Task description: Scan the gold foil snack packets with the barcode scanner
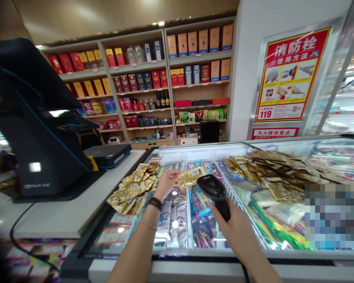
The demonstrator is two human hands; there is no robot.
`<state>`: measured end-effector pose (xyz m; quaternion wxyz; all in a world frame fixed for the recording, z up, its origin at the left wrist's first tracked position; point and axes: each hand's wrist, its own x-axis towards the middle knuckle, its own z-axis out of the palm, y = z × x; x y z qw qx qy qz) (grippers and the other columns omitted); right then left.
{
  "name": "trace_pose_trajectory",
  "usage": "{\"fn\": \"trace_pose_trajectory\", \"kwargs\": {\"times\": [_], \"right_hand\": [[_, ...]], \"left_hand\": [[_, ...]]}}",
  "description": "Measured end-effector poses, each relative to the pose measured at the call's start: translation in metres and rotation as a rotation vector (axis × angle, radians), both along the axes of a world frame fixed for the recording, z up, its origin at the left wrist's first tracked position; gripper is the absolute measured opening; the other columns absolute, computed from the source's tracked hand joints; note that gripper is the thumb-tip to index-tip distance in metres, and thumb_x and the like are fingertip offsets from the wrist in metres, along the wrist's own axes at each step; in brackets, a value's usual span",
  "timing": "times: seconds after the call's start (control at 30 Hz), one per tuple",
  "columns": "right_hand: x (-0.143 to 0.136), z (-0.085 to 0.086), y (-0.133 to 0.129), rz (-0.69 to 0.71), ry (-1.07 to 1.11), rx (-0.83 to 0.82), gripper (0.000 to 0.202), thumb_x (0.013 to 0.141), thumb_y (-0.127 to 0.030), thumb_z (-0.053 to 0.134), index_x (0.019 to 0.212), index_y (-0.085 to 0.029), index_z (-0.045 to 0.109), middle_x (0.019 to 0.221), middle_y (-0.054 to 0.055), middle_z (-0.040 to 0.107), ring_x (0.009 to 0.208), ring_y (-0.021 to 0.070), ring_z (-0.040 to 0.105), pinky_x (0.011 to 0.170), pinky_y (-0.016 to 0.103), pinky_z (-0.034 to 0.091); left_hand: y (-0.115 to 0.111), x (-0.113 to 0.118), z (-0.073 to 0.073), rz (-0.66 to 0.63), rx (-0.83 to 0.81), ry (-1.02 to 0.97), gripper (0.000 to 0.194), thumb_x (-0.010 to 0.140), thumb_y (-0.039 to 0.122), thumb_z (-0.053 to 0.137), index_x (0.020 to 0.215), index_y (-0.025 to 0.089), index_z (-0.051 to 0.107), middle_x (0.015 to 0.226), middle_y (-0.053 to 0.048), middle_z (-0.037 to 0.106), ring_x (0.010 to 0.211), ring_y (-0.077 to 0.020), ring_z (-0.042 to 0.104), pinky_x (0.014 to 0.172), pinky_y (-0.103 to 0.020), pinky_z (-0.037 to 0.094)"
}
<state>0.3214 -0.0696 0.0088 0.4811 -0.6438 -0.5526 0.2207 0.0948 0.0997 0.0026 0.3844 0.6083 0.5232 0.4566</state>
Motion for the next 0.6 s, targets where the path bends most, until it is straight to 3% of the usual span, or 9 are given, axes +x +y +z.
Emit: {"fn": "trace_pose_trajectory", "kwargs": {"times": [0.23, 0.4, 0.6], "right_hand": [[-0.003, 0.007, -0.003, -0.009, -0.020, -0.019, 0.047, 0.070, -0.080, 0.057, 0.071, -0.032, 0.057, 0.044, 0.003, 0.056, 0.043, 0.0266, 0.057, 0.053, 0.038, 0.041], [0.000, -0.003, -0.001, 0.009, -0.010, 0.018, 0.047, 0.078, -0.078, 0.062, 0.074, -0.031, 0.061, 0.046, 0.001, 0.058, 0.042, 0.0250, 0.056, 0.052, 0.037, 0.042], [0.013, -0.014, 0.000, 0.001, 0.067, 0.037, 0.050, 0.080, -0.077, 0.069, 0.064, -0.030, 0.061, 0.047, 0.002, 0.057, 0.044, 0.0247, 0.057, 0.053, 0.040, 0.049]], "left_hand": [[0.001, -0.001, -0.001, 0.004, 0.041, 0.005, 0.014, 0.099, 0.023, 0.078, 0.107, 0.026, 0.090, 0.095, -0.006, 0.087, 0.081, -0.0214, 0.080, 0.076, -0.033, 0.071], [0.002, -0.002, -0.001, -0.002, 0.039, 0.006, 0.020, 0.100, 0.014, 0.072, 0.103, 0.023, 0.090, 0.101, -0.008, 0.087, 0.085, -0.0212, 0.081, 0.074, -0.032, 0.070], [0.001, 0.000, 0.000, 0.030, 0.046, -0.016, 0.019, 0.099, 0.011, 0.072, 0.103, 0.019, 0.089, 0.098, -0.009, 0.087, 0.087, -0.0224, 0.082, 0.074, -0.033, 0.072]]}}
